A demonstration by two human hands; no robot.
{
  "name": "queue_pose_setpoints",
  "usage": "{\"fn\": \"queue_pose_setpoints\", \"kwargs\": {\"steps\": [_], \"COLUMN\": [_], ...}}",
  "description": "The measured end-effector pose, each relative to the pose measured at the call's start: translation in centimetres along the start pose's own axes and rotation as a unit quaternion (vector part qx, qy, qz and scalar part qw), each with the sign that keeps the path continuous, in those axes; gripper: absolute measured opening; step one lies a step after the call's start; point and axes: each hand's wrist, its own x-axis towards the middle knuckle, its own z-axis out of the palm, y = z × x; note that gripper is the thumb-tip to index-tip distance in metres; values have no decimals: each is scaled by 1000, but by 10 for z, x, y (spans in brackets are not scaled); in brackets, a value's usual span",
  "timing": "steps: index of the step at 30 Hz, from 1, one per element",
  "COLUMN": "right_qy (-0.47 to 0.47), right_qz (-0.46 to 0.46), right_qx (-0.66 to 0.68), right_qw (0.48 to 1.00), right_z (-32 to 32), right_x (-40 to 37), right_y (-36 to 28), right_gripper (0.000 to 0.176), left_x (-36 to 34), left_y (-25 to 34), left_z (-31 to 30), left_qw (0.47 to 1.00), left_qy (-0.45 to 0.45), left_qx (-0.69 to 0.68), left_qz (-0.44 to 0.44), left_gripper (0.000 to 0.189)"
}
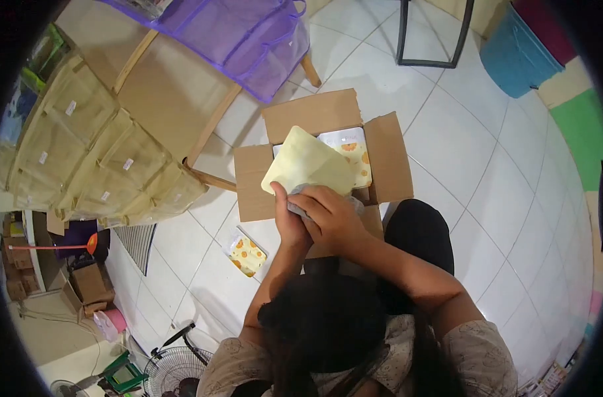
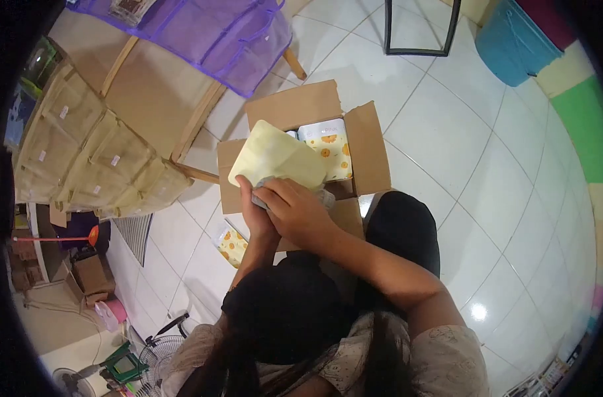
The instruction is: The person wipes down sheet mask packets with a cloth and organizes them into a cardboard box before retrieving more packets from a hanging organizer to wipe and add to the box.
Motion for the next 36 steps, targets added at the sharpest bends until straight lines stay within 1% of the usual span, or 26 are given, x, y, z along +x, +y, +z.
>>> {"fn": "queue_pose_setpoints", "kwargs": {"steps": [2, 3, 6, 7, 9, 11, 12, 14, 15, 17, 18, 20, 21, 24, 25, 28, 30, 31, 34, 35, 36], "right_qy": [49, 72, 114, 96, 72, 56, 45, 23, 42, 83, 66, 34, 45, -28, -2, 64, 97, 74, -41, -58, -55], "right_qz": [-21, -30, 81, 72, 23, -7, -16, -34, 24, 137, 111, 60, -3, 7, 25, 73, 97, 52, 15, -7, -7], "right_qx": [-30, -45, 34, 19, 32, 39, 26, 2, 12, 30, 37, 50, 24, 31, 16, -11, -13, -26, -7, -14, -24], "right_qw": [998, 996, 990, 993, 997, 998, 999, 999, 999, 987, 991, 996, 999, 999, 1000, 995, 990, 996, 999, 998, 998], "right_z": [-1, -3, -11, -10, -3, 1, -2, -8, -11, -16, -15, -5, 4, 4, 1, -6, -6, -4, 5, 6, 3], "right_x": [8, 14, 31, 31, 18, 10, 10, 16, 24, 40, 38, 23, 10, -1, 2, 19, 22, 17, -5, -10, -9], "right_y": [7, 10, 9, 5, 2, 1, 6, 20, 23, 26, 25, 20, 16, 5, 8, 24, 30, 28, 14, 17, 19], "right_gripper": [35, 35, 36, 30, 29, 30, 31, 33, 33, 34, 33, 32, 32, 31, 30, 28, 27, 27, 31, 31, 31], "left_x": [-3, -7, -13, -13, -10, -5, -4, -5, -6, -5, -3, -3, -3, -1, 2, 4, 5, 6, 5, 5, 7], "left_y": [3, 1, 3, 2, -1, -7, -6, -8, -8, -12, -11, 4, 10, 14, 10, 15, 15, 16, 18, 16, 14], "left_z": [3, 10, 24, 19, -1, -19, -16, -3, 7, 18, 21, 14, 10, 7, 11, 25, 25, 23, 12, 10, 9], "left_qw": [1000, 1000, 999, 999, 998, 998, 997, 999, 998, 998, 998, 996, 994, 992, 995, 992, 991, 990, 995, 995, 995], "left_qy": [-4, 29, 28, 32, 40, 12, 0, 27, 43, 53, 55, 88, 106, 75, 93, 34, 43, 46, 43, 44, 44], "left_qx": [-2, -7, -19, -15, -9, 43, 69, 27, 7, -17, -28, 11, 29, 100, 31, -115, -110, -107, -30, -28, -27], "left_qz": [5, 8, -1, -19, -53, -37, -28, -34, -36, -5, 11, -8, -18, 27, 29, 43, 67, 78, 89, 88, 88], "left_gripper": [66, 67, 69, 70, 72, 73, 74, 73, 73, 71, 71, 69, 68, 71, 69, 63, 61, 61, 61, 62, 63]}}
